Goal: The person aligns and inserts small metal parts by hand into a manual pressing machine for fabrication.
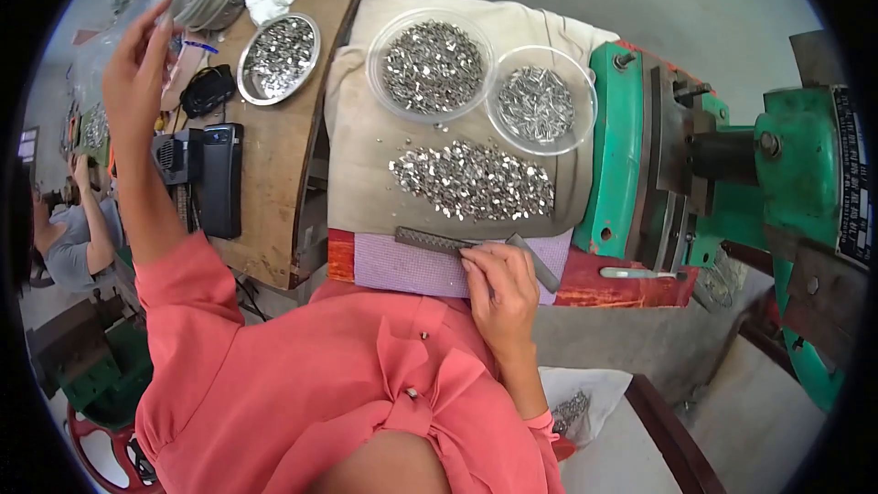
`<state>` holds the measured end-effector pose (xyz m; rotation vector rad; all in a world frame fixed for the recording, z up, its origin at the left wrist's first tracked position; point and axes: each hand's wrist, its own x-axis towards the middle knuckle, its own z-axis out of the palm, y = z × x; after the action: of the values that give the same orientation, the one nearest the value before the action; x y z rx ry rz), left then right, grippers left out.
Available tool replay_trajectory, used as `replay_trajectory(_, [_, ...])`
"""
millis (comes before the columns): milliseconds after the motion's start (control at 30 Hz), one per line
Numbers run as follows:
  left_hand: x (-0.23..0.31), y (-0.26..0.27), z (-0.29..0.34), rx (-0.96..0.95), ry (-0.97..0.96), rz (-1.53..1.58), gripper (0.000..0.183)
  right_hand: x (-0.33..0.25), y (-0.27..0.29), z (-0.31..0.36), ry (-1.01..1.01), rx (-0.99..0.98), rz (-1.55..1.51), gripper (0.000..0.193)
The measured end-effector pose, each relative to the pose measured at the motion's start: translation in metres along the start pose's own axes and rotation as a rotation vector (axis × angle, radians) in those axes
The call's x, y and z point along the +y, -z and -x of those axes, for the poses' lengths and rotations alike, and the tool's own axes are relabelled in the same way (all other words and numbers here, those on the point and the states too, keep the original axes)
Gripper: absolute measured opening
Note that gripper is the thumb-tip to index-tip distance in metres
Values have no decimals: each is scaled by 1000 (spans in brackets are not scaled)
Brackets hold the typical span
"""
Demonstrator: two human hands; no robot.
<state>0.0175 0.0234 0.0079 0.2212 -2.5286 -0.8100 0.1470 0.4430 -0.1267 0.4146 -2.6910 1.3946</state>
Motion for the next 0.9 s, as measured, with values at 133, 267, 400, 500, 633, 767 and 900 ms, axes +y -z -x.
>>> replay_trajectory(133, [71,-58,99,-123,78,299,25,20,16,4,53,-9,106,23])
replay_trajectory(267, [72,-83,167,-356,348,539,18,15,2,-6,151,-56,163,31])
replay_trajectory(400, [68,-108,216,-519,490,597,17,10,0,-11,153,-169,246,38])
replay_trajectory(500, [69,-116,232,-618,521,594,19,11,-3,-12,161,-214,272,38])
replay_trajectory(633, [71,-122,238,-681,579,614,20,11,-7,-14,182,-240,297,35])
replay_trajectory(767, [67,-126,241,-726,602,602,20,11,-8,-14,188,-258,317,33])
replay_trajectory(900, [62,-129,246,-749,620,627,20,13,-12,-12,193,-245,302,33])
